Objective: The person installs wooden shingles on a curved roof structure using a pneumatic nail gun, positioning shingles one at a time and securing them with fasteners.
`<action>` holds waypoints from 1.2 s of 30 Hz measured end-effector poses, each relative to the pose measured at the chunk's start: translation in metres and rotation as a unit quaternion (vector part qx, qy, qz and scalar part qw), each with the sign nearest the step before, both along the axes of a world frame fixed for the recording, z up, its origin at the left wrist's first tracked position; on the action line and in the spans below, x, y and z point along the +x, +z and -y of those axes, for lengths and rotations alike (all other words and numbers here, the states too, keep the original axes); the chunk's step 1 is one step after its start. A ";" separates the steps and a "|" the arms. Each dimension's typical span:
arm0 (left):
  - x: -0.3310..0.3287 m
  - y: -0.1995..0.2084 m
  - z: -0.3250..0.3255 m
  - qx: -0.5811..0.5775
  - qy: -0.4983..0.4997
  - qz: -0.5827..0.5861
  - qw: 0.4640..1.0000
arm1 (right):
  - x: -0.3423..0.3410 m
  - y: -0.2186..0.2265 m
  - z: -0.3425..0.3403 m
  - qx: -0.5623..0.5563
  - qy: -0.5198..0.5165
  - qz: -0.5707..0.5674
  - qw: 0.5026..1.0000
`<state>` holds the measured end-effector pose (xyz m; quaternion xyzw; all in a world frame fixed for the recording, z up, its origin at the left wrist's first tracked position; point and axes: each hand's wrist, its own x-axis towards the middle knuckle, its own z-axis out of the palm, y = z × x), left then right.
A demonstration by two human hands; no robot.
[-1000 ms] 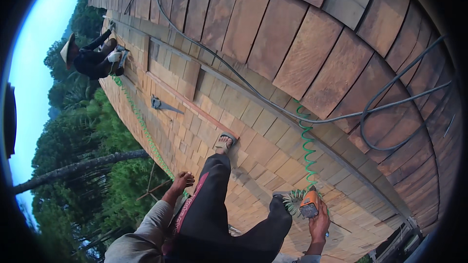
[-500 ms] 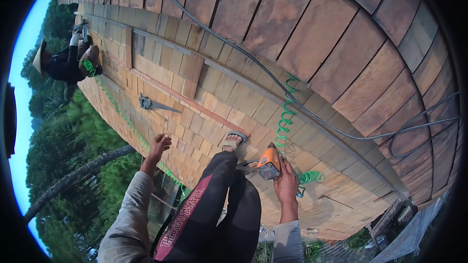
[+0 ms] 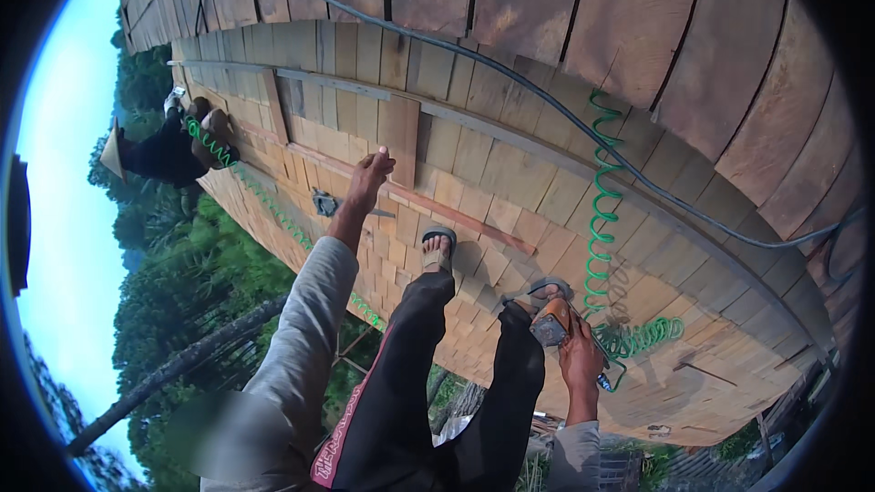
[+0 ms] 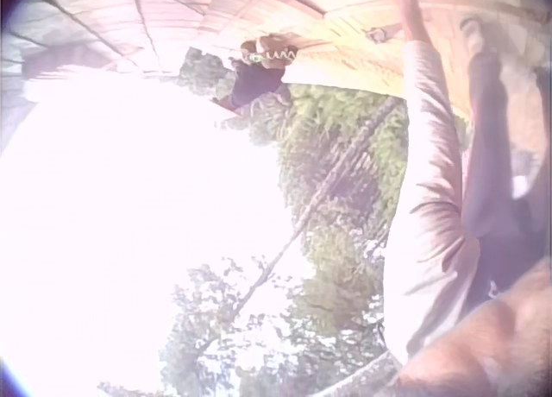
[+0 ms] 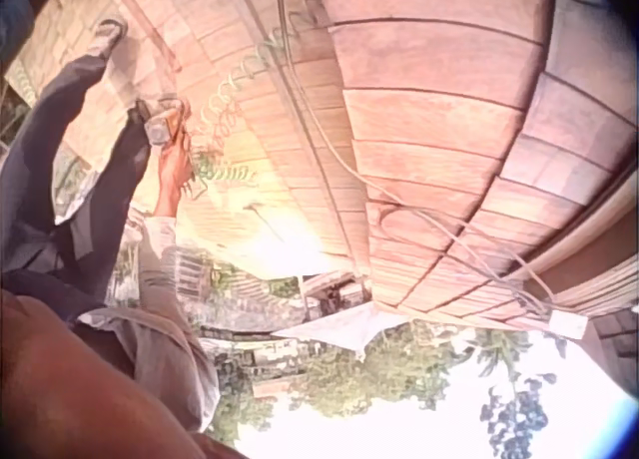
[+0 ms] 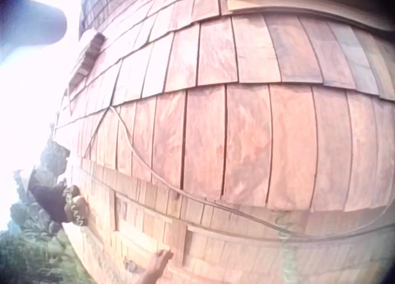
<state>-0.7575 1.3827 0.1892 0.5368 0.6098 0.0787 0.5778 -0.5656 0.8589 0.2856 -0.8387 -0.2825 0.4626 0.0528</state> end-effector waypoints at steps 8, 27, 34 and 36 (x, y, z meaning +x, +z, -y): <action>0.012 -0.096 -0.100 0.027 0.053 -0.023 0.998 | -0.056 0.005 -0.035 -0.133 -0.035 -0.016 0.990; 0.058 -0.128 -0.146 -0.058 0.019 0.259 0.964 | -0.160 -0.004 -0.299 0.065 -0.189 -0.060 0.978; 0.049 -0.139 -0.152 -0.073 0.007 0.233 0.970 | -0.139 -0.018 -0.295 0.042 -0.132 -0.022 0.990; 0.055 -0.137 -0.149 -0.063 0.000 0.248 0.967 | -0.130 -0.022 -0.286 0.047 -0.154 -0.011 0.987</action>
